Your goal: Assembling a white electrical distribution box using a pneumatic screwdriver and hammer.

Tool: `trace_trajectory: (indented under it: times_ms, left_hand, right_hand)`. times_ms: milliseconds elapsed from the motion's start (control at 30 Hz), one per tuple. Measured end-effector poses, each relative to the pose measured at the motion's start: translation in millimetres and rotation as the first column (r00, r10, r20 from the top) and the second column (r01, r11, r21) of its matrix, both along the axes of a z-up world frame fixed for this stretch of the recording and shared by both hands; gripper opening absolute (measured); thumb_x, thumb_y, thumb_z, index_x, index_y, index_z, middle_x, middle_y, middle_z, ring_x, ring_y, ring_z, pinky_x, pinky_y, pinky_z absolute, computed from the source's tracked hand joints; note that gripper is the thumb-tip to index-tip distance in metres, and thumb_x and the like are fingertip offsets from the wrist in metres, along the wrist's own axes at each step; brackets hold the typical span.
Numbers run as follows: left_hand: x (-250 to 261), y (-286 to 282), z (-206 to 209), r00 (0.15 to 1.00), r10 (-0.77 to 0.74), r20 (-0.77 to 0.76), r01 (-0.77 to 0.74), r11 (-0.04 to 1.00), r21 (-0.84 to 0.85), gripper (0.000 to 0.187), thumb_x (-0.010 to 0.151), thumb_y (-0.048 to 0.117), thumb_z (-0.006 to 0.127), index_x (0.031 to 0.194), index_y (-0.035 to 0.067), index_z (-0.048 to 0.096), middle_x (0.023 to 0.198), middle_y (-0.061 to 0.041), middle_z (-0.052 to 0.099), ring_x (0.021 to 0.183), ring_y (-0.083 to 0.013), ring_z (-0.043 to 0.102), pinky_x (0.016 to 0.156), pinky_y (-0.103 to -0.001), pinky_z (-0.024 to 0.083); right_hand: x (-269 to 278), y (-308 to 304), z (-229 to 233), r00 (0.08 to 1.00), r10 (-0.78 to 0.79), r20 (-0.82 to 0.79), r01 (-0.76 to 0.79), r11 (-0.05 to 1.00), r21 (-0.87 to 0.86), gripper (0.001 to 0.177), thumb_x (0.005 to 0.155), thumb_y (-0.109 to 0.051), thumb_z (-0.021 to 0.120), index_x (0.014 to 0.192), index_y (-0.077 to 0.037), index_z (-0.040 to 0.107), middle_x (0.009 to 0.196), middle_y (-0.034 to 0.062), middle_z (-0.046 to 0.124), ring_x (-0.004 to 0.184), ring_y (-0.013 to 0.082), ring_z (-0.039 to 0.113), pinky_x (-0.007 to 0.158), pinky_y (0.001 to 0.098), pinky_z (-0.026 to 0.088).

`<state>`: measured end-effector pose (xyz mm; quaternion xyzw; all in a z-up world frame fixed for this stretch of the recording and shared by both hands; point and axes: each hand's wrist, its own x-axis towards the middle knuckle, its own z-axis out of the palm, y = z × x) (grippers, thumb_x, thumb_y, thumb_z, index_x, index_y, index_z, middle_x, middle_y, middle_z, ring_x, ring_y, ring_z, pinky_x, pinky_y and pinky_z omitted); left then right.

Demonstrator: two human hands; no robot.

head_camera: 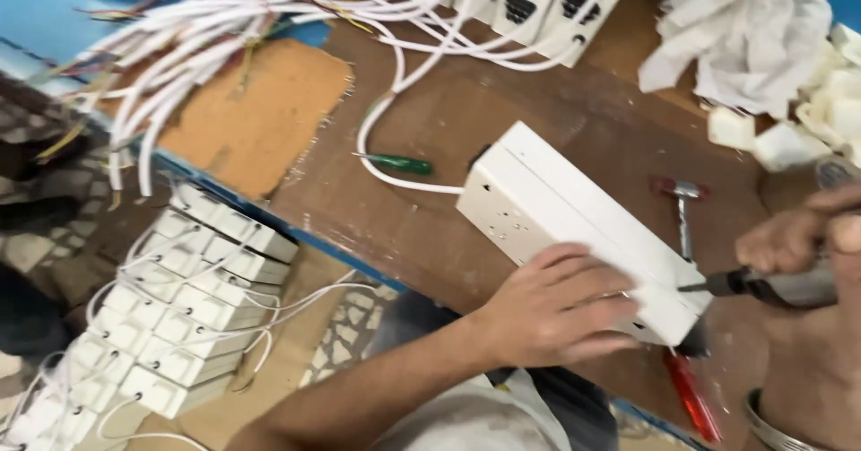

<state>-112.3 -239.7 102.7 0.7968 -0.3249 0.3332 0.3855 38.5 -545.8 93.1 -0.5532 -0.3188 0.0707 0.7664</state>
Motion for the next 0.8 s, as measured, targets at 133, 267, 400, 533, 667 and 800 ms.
trace_trajectory:
  times_ms: [133, 267, 400, 533, 667, 800]
  left_hand:
    - [-13.8, 61.9, -35.0, 0.951, 0.286, -0.114, -0.300, 0.945, -0.130, 0.025, 0.082, 0.010, 0.077, 0.106, 0.008, 0.071, 0.107, -0.010, 0.069, 0.092, -0.0267, 0.067, 0.083, -0.039, 0.054]
    - [-8.1, 135.4, -81.3, 0.617, 0.647, -0.447, -0.619, 0.750, 0.232, 0.030, 0.082, 0.018, 0.073, 0.111, 0.011, 0.070, 0.106, -0.010, 0.067, 0.086, -0.0334, 0.068, 0.072, -0.043, 0.056]
    - [3.2, 148.1, -96.7, 0.457, 0.713, -0.532, -0.633, 0.681, 0.369, 0.023, 0.084, 0.034, 0.081, 0.103, 0.023, 0.075, 0.096, 0.000, 0.067, 0.081, -0.0307, 0.074, 0.068, -0.044, 0.062]
    - [4.6, 148.5, -91.6, 0.591, 0.702, -0.398, -0.640, 0.708, 0.299, 0.010, 0.086, 0.014, 0.070, 0.094, 0.008, 0.070, 0.098, -0.008, 0.066, 0.077, -0.0335, 0.067, 0.064, -0.043, 0.054]
    - [9.0, 145.0, -107.7, 0.603, 0.705, -0.374, -0.534, 0.705, 0.467, 0.018, 0.093, 0.018, 0.063, 0.094, 0.002, 0.055, 0.103, -0.018, 0.061, 0.074, -0.0406, 0.068, 0.060, -0.050, 0.054]
    - [-18.6, 101.6, -31.8, 0.589, 0.195, -0.784, -0.467, 0.874, -0.134, 0.007, 0.095, 0.007, 0.063, 0.091, 0.001, 0.063, 0.070, -0.008, 0.068, 0.053, -0.0197, 0.056, 0.054, -0.034, 0.050]
  right_hand:
    - [86.1, -91.8, -65.4, 0.947, 0.315, 0.059, -0.313, 0.949, -0.041, 0.017, 0.112, -0.035, 0.058, 0.104, -0.021, 0.065, 0.096, -0.0038, 0.070, 0.090, 0.0083, 0.069, 0.082, 0.0312, 0.051]
    - [52.8, -118.0, -88.2, 0.980, 0.118, 0.163, -0.124, 0.992, 0.027, 0.093, 0.041, -0.007, 0.091, 0.127, -0.029, 0.062, 0.120, -0.0164, 0.063, 0.121, -0.0018, 0.061, 0.130, 0.0248, 0.046]
    - [8.2, -151.3, -97.1, 0.961, -0.116, 0.252, 0.167, 0.967, -0.191, 0.093, 0.046, 0.000, 0.083, 0.132, -0.021, 0.054, 0.128, -0.0094, 0.057, 0.122, 0.0048, 0.059, 0.126, 0.0245, 0.047]
    - [1.4, -154.1, -104.2, 0.928, -0.370, 0.042, 0.371, 0.928, -0.042, 0.049, 0.087, -0.002, 0.063, 0.133, -0.014, 0.049, 0.128, -0.0045, 0.052, 0.126, 0.0122, 0.057, 0.117, 0.0270, 0.053]
    - [-38.0, -87.2, -29.7, 0.933, -0.243, -0.266, 0.337, 0.850, 0.405, 0.006, 0.118, -0.023, 0.056, 0.124, -0.022, 0.059, 0.109, -0.0117, 0.056, 0.116, 0.0060, 0.055, 0.104, 0.0266, 0.052]
    - [-110.8, 44.1, 55.1, 0.907, -0.358, -0.222, 0.418, 0.830, 0.371, 0.011, 0.113, -0.031, 0.058, 0.122, -0.025, 0.062, 0.099, -0.0146, 0.054, 0.096, 0.0000, 0.050, 0.091, 0.0200, 0.045]
